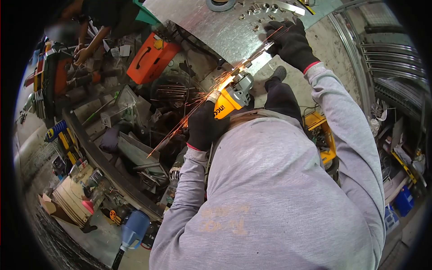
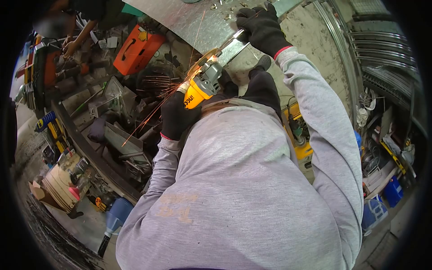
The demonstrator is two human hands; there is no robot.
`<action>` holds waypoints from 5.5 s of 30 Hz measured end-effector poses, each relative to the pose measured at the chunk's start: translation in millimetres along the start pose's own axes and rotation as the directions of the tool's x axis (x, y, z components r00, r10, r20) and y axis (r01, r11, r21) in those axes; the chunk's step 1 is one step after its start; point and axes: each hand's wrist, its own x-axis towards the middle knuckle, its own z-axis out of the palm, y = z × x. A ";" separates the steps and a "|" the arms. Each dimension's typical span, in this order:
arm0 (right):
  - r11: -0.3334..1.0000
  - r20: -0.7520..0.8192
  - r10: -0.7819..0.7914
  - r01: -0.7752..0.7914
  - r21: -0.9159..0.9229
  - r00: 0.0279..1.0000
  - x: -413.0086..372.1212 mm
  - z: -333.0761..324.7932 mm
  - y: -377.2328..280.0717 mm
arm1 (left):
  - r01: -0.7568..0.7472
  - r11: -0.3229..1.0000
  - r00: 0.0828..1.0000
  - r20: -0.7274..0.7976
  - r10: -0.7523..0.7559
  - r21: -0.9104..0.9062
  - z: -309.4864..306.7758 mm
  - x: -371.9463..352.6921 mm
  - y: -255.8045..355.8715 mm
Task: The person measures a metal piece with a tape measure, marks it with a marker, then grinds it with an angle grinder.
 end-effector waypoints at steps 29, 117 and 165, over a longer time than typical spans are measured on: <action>1.000 0.025 0.010 -0.009 -0.030 1.000 1.5 -3.1 -2.7 | -0.050 0.999 0.999 0.008 0.050 0.014 -1.7 2.8 0.4; 0.996 0.134 0.065 -0.057 -0.063 0.989 7.4 -8.9 -3.9 | -0.049 0.998 0.998 0.034 0.050 -0.039 -1.2 9.5 0.8; 0.999 0.139 0.050 -0.050 -0.004 0.989 10.1 -8.9 1.8 | -0.059 0.998 0.996 -0.070 0.058 -0.008 -0.1 4.4 0.2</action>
